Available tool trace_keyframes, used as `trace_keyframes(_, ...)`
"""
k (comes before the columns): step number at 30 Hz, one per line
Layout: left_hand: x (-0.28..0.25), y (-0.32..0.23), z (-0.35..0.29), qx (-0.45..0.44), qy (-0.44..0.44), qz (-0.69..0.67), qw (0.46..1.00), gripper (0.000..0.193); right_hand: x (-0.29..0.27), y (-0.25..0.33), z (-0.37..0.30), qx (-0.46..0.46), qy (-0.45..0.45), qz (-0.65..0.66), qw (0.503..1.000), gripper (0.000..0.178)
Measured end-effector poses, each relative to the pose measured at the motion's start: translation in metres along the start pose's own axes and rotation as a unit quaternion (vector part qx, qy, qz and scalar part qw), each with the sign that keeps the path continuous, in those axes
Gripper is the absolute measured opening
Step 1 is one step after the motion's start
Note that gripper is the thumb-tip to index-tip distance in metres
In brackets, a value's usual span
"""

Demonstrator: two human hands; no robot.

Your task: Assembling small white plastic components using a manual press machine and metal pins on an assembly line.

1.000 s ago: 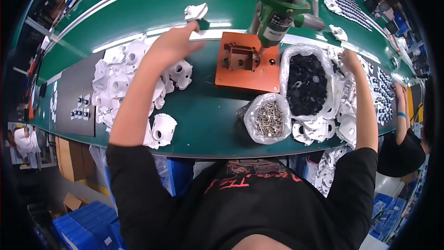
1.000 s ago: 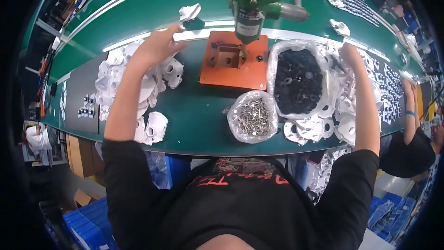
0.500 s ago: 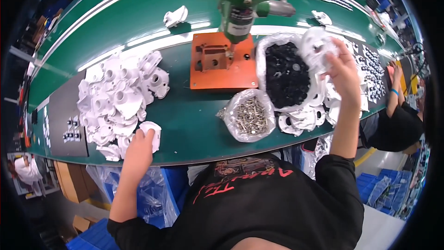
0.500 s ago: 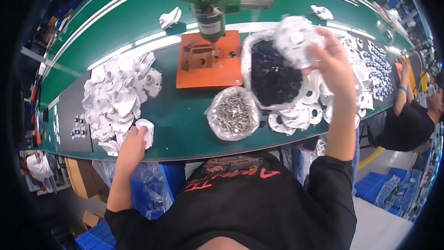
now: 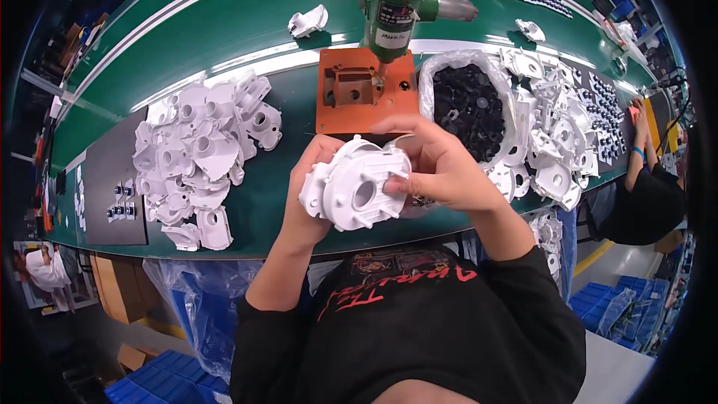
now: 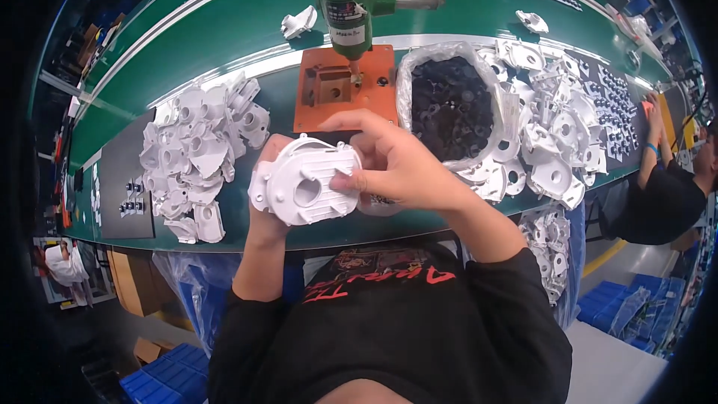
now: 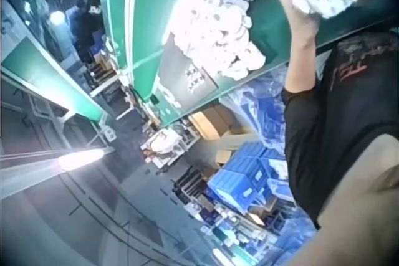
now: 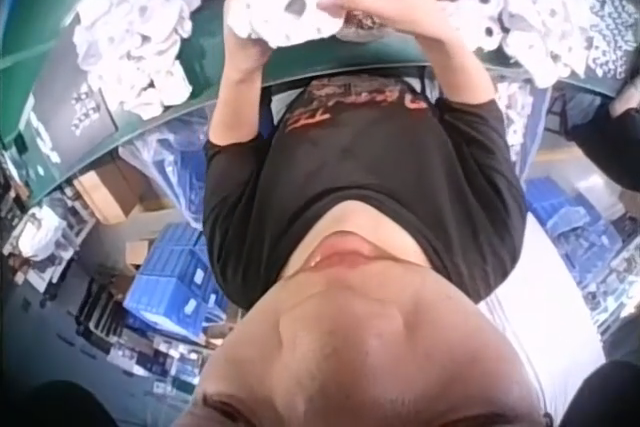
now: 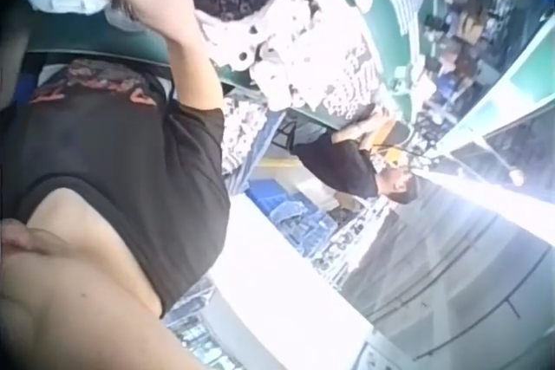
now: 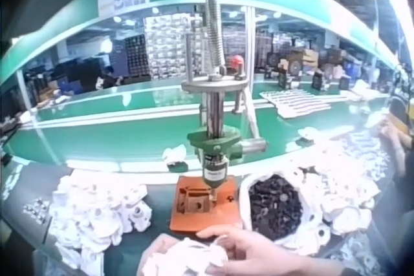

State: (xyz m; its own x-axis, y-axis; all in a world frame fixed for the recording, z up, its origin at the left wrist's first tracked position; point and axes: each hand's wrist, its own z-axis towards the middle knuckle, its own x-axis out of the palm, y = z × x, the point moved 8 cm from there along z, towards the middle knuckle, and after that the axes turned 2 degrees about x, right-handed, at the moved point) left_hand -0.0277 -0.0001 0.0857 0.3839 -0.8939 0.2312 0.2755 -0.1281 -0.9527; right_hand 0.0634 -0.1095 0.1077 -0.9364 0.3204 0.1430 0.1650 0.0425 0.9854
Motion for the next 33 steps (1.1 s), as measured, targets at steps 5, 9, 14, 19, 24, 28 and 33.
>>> trace_keyframes(5,0.005,0.003,-0.01,0.05,-0.01,0.039,0.998,0.03,-0.008,-0.012,-0.002,0.029,-0.028,-0.005,0.999,0.046)
trace_keyframes(9,0.01,0.012,-0.013,0.017,-0.036,0.002,0.999,0.044,-0.003,-0.034,-0.006,0.042,-0.027,0.052,0.997,0.04)
trace_keyframes(14,0.02,0.019,-0.009,-0.014,-0.051,-0.252,0.966,0.059,0.0,-0.045,-0.006,-0.046,0.013,0.054,0.997,0.021)
trace_keyframes(19,0.019,0.016,-0.005,0.03,-0.099,-0.201,0.974,0.048,-0.023,-0.03,-0.007,0.041,-0.113,-0.188,0.975,0.032)
trace_keyframes(24,-0.003,0.002,0.02,0.104,-0.021,0.094,0.99,0.025,-0.064,0.001,-0.02,-0.103,-0.188,-0.381,0.899,0.036)
trace_keyframes(28,0.018,-0.009,0.062,0.237,0.109,0.555,0.79,0.021,-0.135,-0.012,-0.04,-0.021,-0.327,-0.608,0.723,0.029)
trace_keyframes(33,0.014,0.017,0.096,0.29,0.113,0.599,0.738,0.014,-0.143,-0.017,-0.037,-0.016,-0.312,-0.579,0.753,0.021)
